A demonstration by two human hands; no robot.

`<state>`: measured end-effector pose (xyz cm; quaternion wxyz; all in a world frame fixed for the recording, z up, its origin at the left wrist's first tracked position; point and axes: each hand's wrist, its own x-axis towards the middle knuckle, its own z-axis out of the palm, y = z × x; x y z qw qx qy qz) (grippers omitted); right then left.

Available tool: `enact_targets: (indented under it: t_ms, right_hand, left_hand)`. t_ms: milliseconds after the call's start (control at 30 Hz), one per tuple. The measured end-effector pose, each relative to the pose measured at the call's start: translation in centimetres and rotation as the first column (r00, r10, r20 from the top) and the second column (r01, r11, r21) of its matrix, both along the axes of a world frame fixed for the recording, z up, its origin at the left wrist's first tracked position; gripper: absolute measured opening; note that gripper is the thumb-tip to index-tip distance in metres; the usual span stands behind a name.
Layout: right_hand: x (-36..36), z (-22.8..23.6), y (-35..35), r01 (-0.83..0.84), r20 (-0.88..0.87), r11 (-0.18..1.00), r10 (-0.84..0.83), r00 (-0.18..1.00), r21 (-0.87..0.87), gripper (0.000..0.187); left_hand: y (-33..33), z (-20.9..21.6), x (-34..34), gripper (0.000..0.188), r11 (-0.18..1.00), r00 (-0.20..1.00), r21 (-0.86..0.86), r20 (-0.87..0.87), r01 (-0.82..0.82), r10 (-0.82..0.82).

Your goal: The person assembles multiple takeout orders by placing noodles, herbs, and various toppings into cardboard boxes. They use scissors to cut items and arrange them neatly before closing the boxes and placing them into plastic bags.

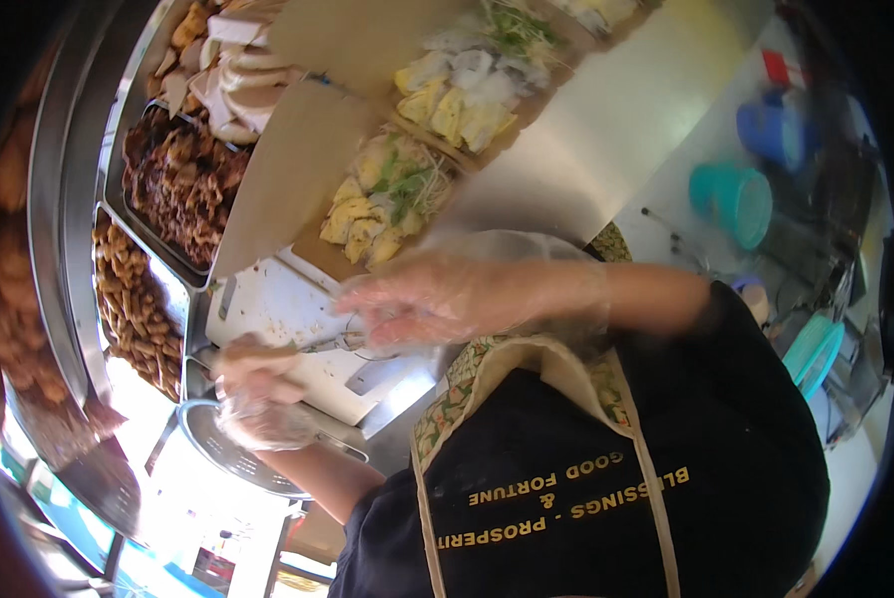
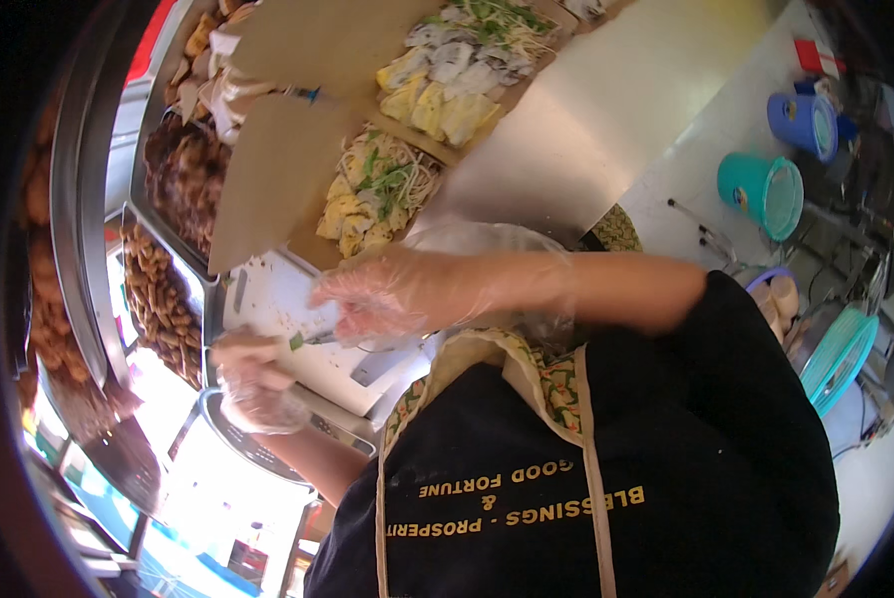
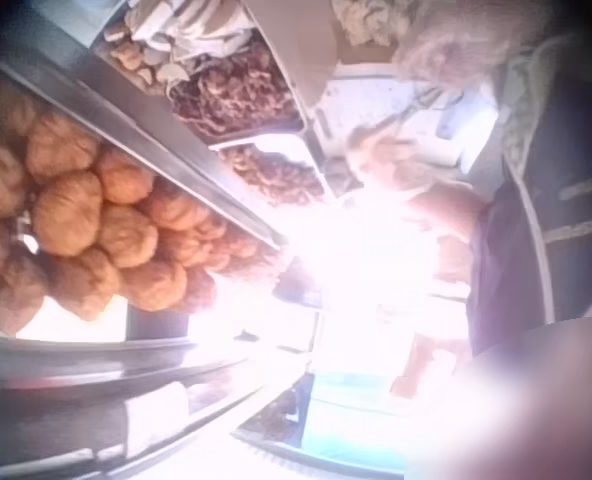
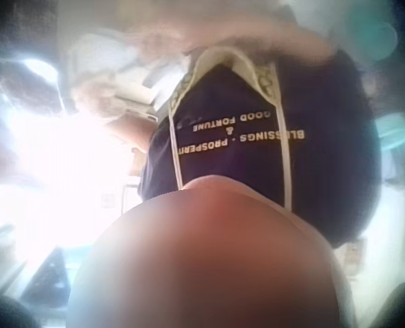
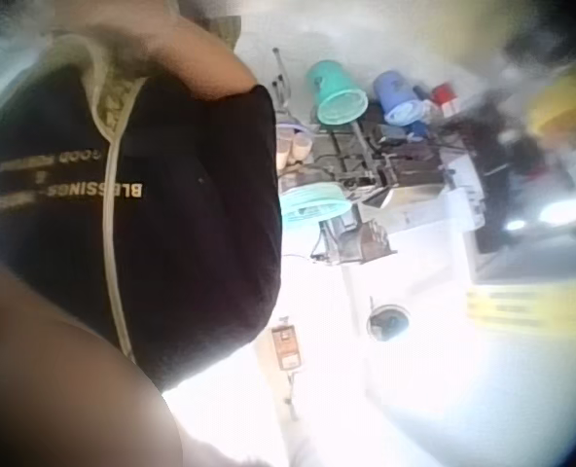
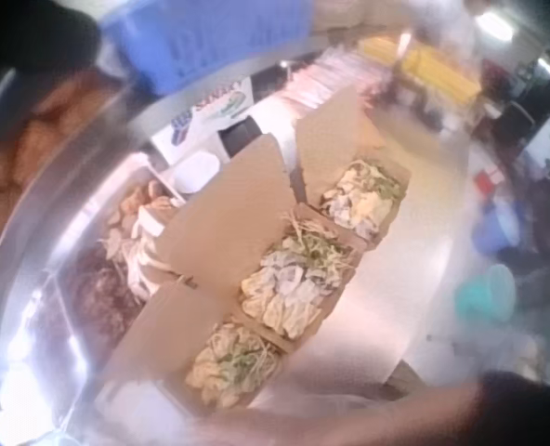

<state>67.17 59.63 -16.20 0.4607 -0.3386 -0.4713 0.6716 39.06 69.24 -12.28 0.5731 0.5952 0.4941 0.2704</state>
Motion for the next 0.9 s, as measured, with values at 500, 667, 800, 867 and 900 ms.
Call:
enact_targets:
  t_ms: [500,667,800,867,900]
  right_hand:
    - [-3.0,-4.9,4.1,0.214,0.816,0.961,-0.262,0.516,0.173,0.022]
    - [-3.3,-2.3,4.6,-0.005,0.956,0.98,-0.192,0.223,0.198,0.023]
    - [-1.8,-0.3,3.4,-0.006,0.945,0.962,-0.265,0.192,0.271,0.026]
    - [0.2,0.8,2.3,0.117,0.862,0.945,-0.326,0.389,0.305,0.027]
    - [1.2,1.4,1.7,0.179,0.821,0.948,-0.317,0.475,0.263,0.028]
  left_hand:
    - [1.7,-6.1,10.6,0.035,0.968,0.539,-0.226,-0.805,0.104,-0.246]
    - [1.2,-2.3,13.8,0.036,0.986,0.412,-0.164,-0.897,0.023,-0.159]
    - [2.0,3.6,9.7,0.028,0.956,0.688,0.08,-0.712,0.281,-0.143]
    - [5.6,5.7,7.0,0.025,0.924,0.871,0.334,-0.492,0.185,0.003]
    - [7.6,6.0,6.2,0.024,0.889,0.915,0.447,-0.392,0.095,0.099]
